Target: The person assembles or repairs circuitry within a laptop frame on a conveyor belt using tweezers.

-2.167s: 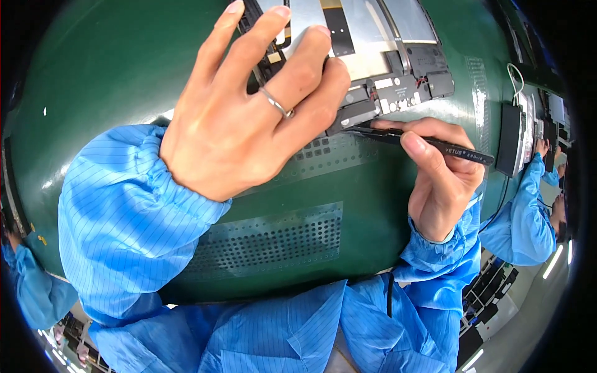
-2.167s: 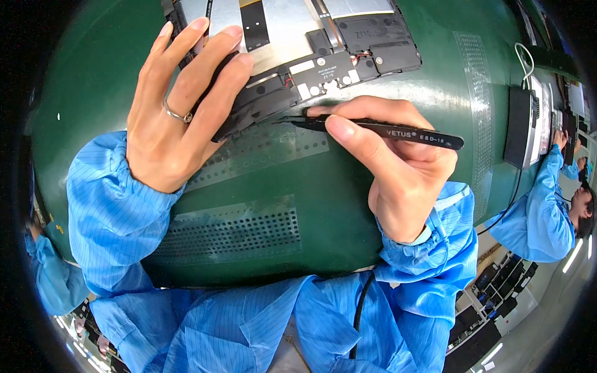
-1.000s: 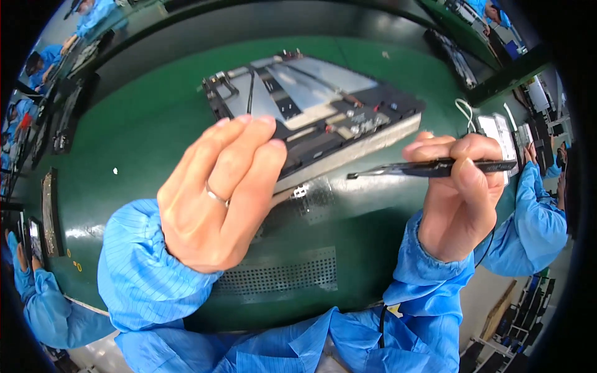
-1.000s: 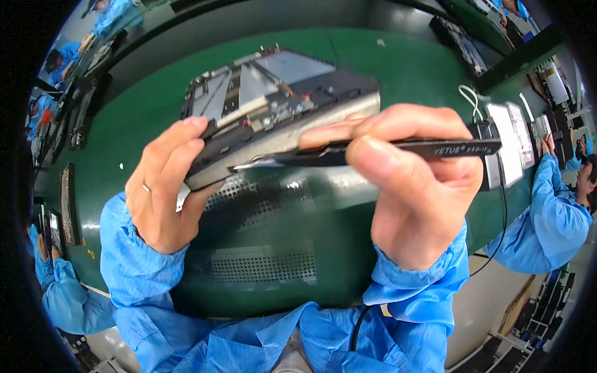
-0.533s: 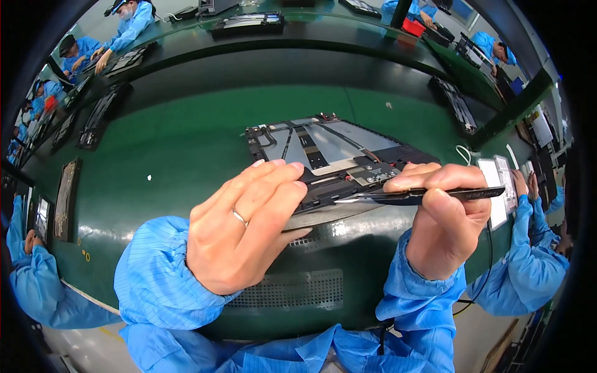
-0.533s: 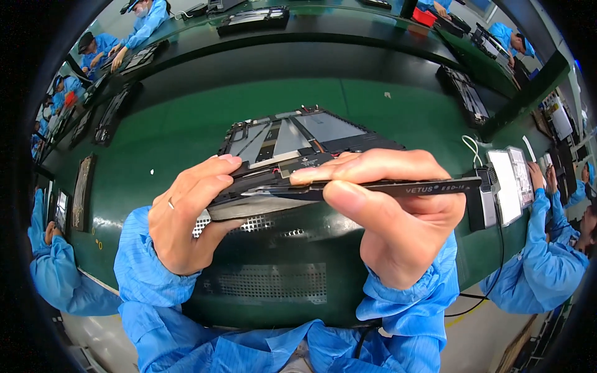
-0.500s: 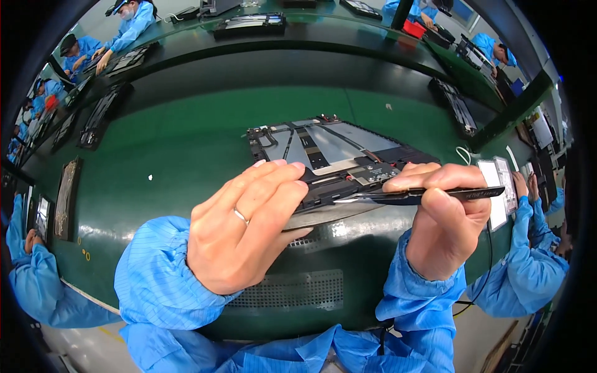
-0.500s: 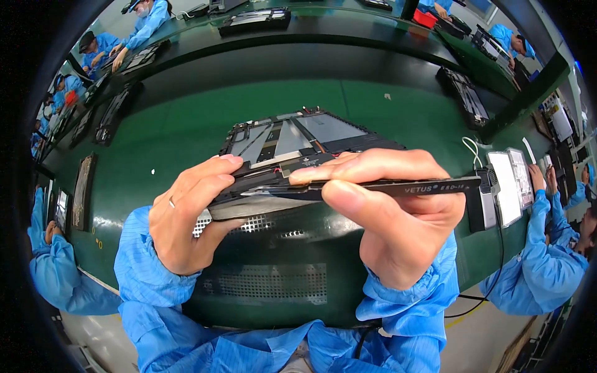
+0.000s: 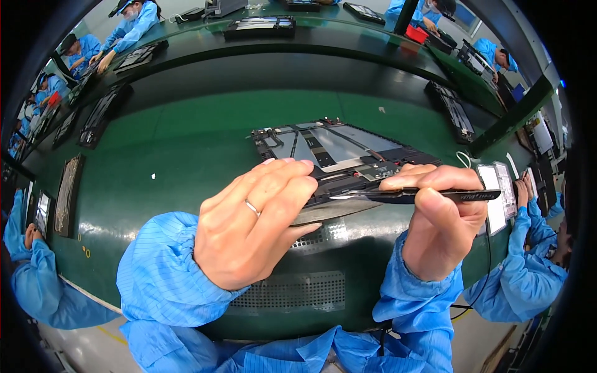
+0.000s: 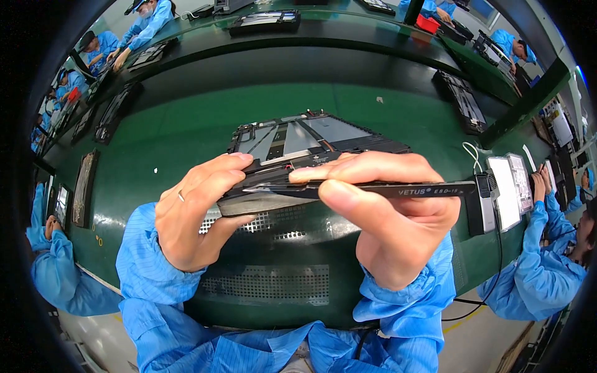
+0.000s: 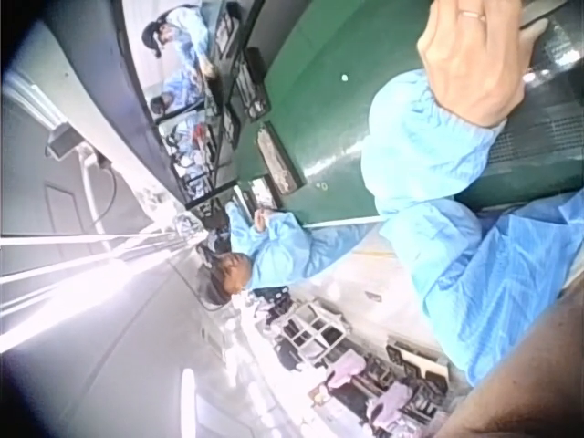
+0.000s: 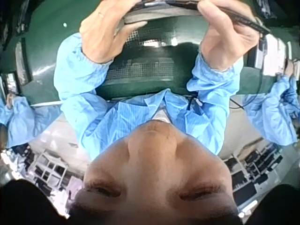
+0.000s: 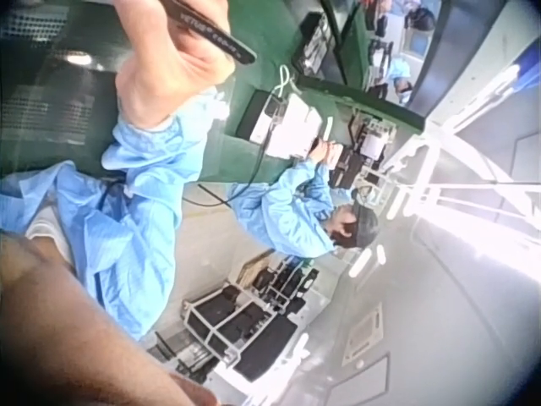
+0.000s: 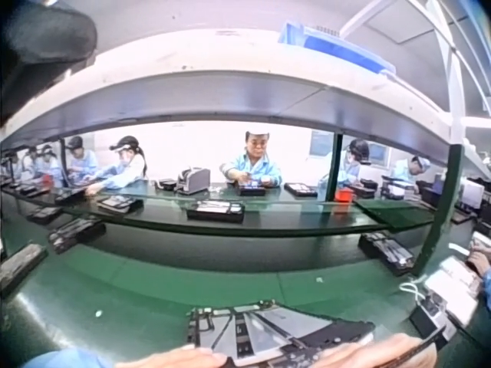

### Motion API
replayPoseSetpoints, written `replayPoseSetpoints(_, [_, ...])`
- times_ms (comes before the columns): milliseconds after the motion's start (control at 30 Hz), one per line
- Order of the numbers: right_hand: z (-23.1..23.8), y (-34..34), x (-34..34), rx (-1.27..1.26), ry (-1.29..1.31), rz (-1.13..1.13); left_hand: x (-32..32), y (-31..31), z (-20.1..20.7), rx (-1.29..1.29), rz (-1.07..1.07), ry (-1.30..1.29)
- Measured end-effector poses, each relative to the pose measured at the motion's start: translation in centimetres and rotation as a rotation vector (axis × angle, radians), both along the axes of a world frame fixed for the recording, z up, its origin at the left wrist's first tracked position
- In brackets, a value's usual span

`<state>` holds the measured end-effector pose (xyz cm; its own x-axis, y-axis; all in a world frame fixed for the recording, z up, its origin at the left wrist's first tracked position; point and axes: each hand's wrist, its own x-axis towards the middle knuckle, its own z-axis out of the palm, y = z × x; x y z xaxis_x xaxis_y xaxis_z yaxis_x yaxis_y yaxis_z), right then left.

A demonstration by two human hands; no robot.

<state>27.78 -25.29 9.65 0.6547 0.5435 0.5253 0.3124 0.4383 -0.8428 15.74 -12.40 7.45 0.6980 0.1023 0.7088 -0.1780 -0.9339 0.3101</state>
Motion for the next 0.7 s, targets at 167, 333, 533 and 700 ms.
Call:
replayPoseSetpoints(167, [0.0, -0.1, 0.3, 0.003, -0.005, -0.028, 0.3, -0.1, 0.3, 0.001, -0.026, 0.065])
replayPoseSetpoints(333, [-0.2, -0.2, 0.6, -0.004, -0.024, -0.03, 0.4, -0.1, 0.4, 0.017, -0.03, 0.071])
replayPoseSetpoints(533, [-0.3, -0.1, 0.8, 0.002, -0.045, -0.028, 0.7, -0.1, 0.1, 0.039, -0.013, 0.019])
replayPoseSetpoints(700, [-0.4, -0.3, 1.0, 0.007, -0.072, -0.01, 0.8, 0.0, 0.0, 0.047, -0.019, 0.008])
